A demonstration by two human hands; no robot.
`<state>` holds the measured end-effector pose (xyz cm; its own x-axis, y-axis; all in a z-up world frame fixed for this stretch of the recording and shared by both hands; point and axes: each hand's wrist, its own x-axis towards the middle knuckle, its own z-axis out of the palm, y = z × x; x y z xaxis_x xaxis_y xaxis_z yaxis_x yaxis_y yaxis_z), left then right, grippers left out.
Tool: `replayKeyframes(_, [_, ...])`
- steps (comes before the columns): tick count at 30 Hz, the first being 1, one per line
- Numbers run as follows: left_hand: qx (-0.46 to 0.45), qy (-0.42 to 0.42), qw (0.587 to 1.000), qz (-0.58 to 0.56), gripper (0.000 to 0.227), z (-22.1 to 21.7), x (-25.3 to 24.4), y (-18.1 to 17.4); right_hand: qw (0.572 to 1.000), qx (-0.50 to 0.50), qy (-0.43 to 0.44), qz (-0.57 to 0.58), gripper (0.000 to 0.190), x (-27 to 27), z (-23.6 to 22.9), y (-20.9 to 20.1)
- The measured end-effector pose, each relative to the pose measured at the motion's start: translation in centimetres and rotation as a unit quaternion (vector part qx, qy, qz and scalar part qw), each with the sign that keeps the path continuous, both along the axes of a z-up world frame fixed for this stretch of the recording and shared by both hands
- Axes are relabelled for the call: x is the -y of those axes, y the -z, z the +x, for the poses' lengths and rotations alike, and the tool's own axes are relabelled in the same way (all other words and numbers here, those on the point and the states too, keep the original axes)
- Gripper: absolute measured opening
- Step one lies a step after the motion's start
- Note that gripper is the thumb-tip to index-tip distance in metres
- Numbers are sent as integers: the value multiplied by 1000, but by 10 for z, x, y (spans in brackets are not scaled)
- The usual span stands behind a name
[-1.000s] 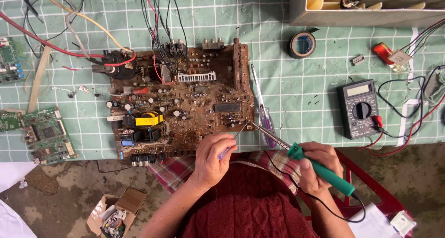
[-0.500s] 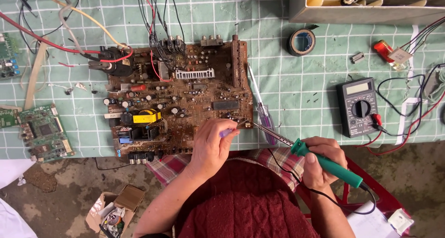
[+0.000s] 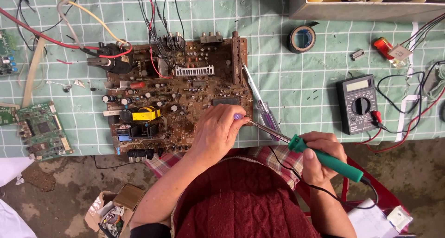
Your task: A person is using a soldering iron to repair or re-solder connections on a large circuit board on a table.
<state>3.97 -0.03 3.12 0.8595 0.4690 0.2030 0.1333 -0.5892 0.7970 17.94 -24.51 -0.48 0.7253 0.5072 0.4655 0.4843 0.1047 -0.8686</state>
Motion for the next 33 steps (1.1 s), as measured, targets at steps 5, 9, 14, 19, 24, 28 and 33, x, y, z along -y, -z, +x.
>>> replayKeyframes(5, [11, -6, 1000, -1, 15, -2, 0, -4, 1000, -11, -5, -12, 26, -4, 4, -2])
replayKeyframes(9, [20, -10, 1000, 9, 16, -5, 3, 2, 1000, 7, 9, -8, 28, 2, 10, 0])
replayKeyframes(14, [74, -17, 997, 5, 11, -12, 11, 17, 1000, -15, 11, 7, 26, -5, 1, 1])
replayKeyframes(19, [180, -118, 971, -105, 7, -51, -1, -8, 1000, -28, 9, -2, 28, -7, -1, -3])
replayKeyframes(24, [150, -132, 956, -215, 9, -110, -6, -24, 993, -42, 100, -43, 34, -27, -20, -29])
replayKeyframes(28, [65, -130, 969, -197, 9, -142, -7, -28, 995, -44, 89, 15, 37, -31, -38, -36])
replayKeyframes(33, [83, -153, 959, -225, 12, -158, -4, -15, 997, -76, -12, 4, 24, -36, -73, -47])
